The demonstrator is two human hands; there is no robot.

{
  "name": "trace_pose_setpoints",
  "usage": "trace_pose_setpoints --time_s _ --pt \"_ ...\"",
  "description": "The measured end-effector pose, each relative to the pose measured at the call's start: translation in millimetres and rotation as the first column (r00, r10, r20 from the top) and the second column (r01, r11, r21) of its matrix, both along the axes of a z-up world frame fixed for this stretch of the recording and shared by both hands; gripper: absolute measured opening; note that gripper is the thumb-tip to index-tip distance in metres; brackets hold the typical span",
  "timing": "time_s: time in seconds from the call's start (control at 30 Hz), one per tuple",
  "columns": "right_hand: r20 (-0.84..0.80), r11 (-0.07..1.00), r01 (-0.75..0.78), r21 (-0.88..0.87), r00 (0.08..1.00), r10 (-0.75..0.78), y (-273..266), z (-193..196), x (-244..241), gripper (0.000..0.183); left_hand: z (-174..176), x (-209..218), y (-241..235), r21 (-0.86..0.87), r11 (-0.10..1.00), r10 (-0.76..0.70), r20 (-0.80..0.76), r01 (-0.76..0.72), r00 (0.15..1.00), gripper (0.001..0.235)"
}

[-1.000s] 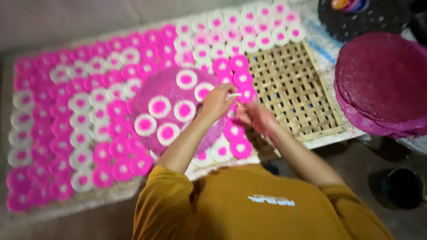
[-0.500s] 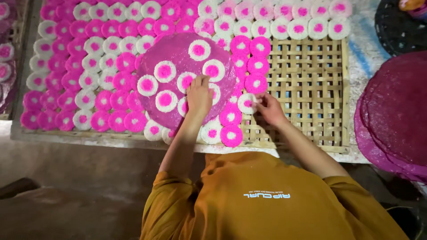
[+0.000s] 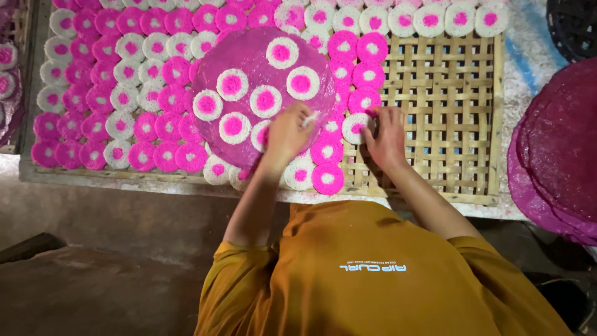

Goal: The person repeatedly picks up pink and white circular discs from a pink tray and places them onto a woven bamboo tray. The discs are arranged in neat rows, filling the available space on the tray. The person handles the discs one at a time with both hands.

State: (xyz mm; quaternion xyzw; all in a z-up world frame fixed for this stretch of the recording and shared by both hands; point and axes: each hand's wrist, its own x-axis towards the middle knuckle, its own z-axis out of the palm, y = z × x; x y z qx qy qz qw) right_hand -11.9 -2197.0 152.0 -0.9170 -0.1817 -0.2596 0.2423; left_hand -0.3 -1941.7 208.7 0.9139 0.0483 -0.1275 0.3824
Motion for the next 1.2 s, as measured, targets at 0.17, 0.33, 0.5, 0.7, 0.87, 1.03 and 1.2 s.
trace_pose_setpoints --time_s 0.17,0.33,0.5,0.7,0.87,1.03,1.2 --pt "-0.697 0.421 0.636 0.646 0.268 0.665 -4.6 -5.2 -16.7 0.037 22.7 -40.2 -29.8 -0.157 0.93 -0.299 0.202 0.332 0.933 0.043" --pt "-0.708 0.496 0.573 0.652 0.226 0.67 -7.6 -8.8 -36.0 0.039 -12.0 -24.6 23.2 0.478 0.874 -0.124 0.388 -0.084 0.913 0.058" --pt "-0.767 0.898 0.105 0.427 0.567 0.299 3.1 -7.4 -49.2 0.036 -48.6 -24.2 73.0 0.488 0.873 -0.068 0.087 0.017 0.994 0.046" --pt "-0.487 0.952 -0.087 0.294 0.843 0.227 13.0 10.1 -51.1 0.043 -40.2 -24.9 93.8 0.513 0.856 0.031 0.062 -0.059 0.998 0.027" --pt "-0.355 0.99 -0.085 0.112 0.927 0.12 10.1 20.4 -52.6 0.045 -1.0 -39.5 74.3 0.189 0.972 0.131 0.065 -0.141 0.989 0.019" --pt "-0.472 0.278 0.635 0.721 0.156 0.868 -1.5 7.7 -61.1 0.047 13.7 -76.4 -9.5 -0.155 0.988 -0.004 -0.133 -0.016 0.991 0.028" --pt "-0.694 0.515 0.514 0.686 0.25 0.675 -30.2 -2.8 -72.5 0.038 -16.5 -103.1 -56.1 -0.326 0.912 -0.043 0.527 0.249 0.849 0.04"
